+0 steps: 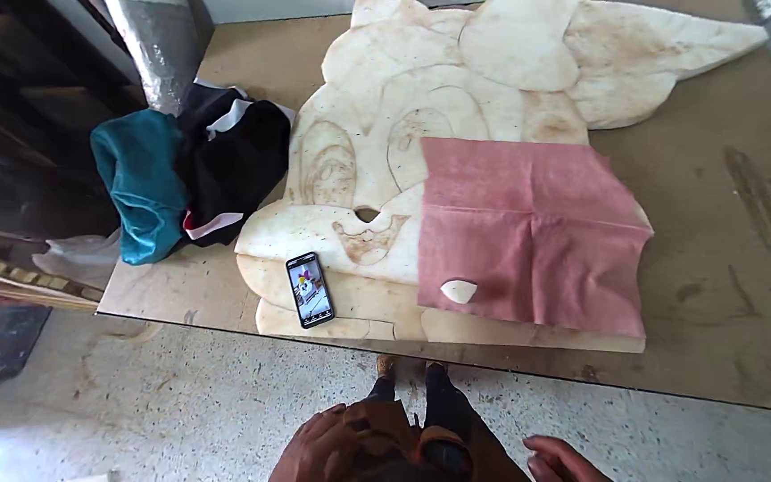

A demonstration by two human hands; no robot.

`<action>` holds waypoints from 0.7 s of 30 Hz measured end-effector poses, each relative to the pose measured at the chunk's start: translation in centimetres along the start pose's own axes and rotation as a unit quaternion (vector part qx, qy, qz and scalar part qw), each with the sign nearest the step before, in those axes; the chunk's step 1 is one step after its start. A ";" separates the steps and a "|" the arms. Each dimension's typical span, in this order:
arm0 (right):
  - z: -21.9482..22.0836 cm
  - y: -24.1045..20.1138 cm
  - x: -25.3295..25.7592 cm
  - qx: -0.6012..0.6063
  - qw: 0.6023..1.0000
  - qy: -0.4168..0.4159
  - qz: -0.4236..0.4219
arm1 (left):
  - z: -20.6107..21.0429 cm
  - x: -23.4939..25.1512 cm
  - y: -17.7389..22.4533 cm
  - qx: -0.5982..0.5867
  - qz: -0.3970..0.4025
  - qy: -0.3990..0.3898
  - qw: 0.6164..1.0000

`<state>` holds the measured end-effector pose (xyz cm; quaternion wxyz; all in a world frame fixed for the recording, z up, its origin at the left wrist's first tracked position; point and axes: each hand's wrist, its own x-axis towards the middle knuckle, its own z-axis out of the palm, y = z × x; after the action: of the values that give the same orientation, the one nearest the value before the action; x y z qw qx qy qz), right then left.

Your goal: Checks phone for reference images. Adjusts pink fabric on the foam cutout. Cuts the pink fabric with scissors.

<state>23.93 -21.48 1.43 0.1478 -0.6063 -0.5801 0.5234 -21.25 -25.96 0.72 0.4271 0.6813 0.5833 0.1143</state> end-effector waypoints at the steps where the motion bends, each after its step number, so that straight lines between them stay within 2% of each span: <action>1: 0.7 -2.1 1.1 -0.004 0.999 0.000 -0.037 | -0.1 0.2 -0.6 -0.017 -0.008 -0.008 1.000; 3: 2.4 -6.3 3.3 0.002 0.994 -0.011 -0.106 | -0.6 0.4 -1.6 -0.063 -0.033 -0.038 0.997; 6: 6.8 -12.2 6.5 0.022 0.978 -0.072 -0.192 | -2.5 0.3 -2.4 0.020 -0.074 -0.091 0.993; 8: 10.1 -15.2 7.4 0.010 0.959 -0.161 -0.231 | -3.3 0.6 -1.7 0.106 -0.067 -0.111 0.986; 11: 14.3 -18.0 7.6 -0.046 0.906 -0.317 -0.278 | -3.7 1.5 -0.6 0.184 -0.065 -0.128 0.972; 13: 16.1 -18.8 7.6 -0.100 0.870 -0.401 -0.270 | -4.2 2.0 -0.6 0.207 -0.071 -0.131 0.967; 15: 16.1 -19.3 7.6 -0.157 0.850 -0.445 -0.232 | -4.7 2.4 -1.4 0.195 -0.080 -0.128 0.969; 18: 16.2 -18.5 6.9 -0.190 0.851 -0.447 -0.201 | -6.7 3.0 -1.8 0.150 -0.072 -0.131 0.977; 21: 16.7 -18.2 7.8 -0.165 0.852 -0.461 -0.186 | -7.7 3.3 -1.0 0.152 -0.027 -0.133 0.979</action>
<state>-1.25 -16.76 5.34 -0.1436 -0.1918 -0.7616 0.6022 -25.99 -19.61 3.59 0.3952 0.7313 0.5503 -0.0791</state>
